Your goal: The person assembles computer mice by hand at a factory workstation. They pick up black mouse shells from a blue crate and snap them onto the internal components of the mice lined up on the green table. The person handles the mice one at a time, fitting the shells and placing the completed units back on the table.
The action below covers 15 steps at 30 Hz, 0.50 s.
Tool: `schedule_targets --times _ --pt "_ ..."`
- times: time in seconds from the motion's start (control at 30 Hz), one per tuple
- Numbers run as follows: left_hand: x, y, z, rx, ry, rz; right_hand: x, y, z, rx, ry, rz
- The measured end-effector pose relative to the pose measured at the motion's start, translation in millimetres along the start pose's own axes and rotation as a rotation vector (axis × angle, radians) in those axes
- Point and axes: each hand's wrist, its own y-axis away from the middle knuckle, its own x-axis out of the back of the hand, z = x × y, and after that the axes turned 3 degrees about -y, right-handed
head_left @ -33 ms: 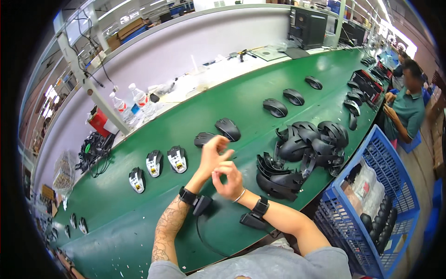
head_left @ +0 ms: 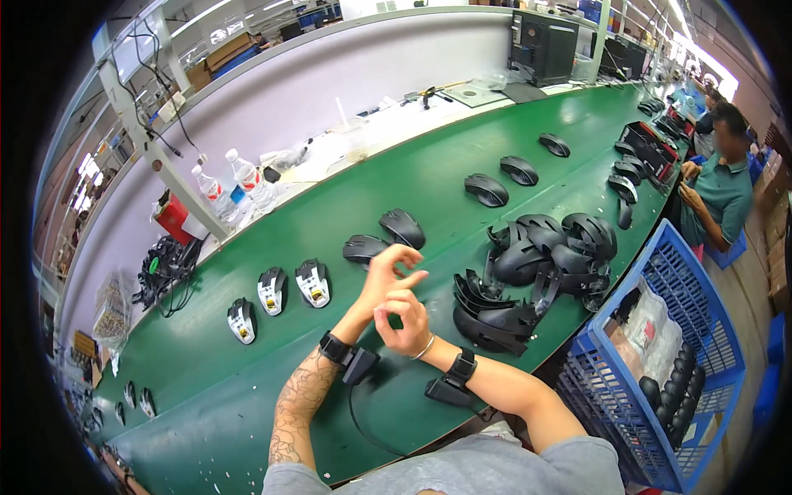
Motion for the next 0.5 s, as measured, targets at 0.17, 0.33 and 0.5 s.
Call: schedule_targets --times 0.17,0.33,0.5 --pt "-35 -22 2 -0.268 0.140 -0.266 2 -4 -10 0.184 -0.085 -0.002" --pt "-49 -40 24 -0.458 -0.071 -0.485 6 -6 -15 0.272 -0.137 -0.072" --pt "-55 -47 30 -0.590 -0.142 -0.575 10 -12 -19 0.304 -0.131 -0.076"
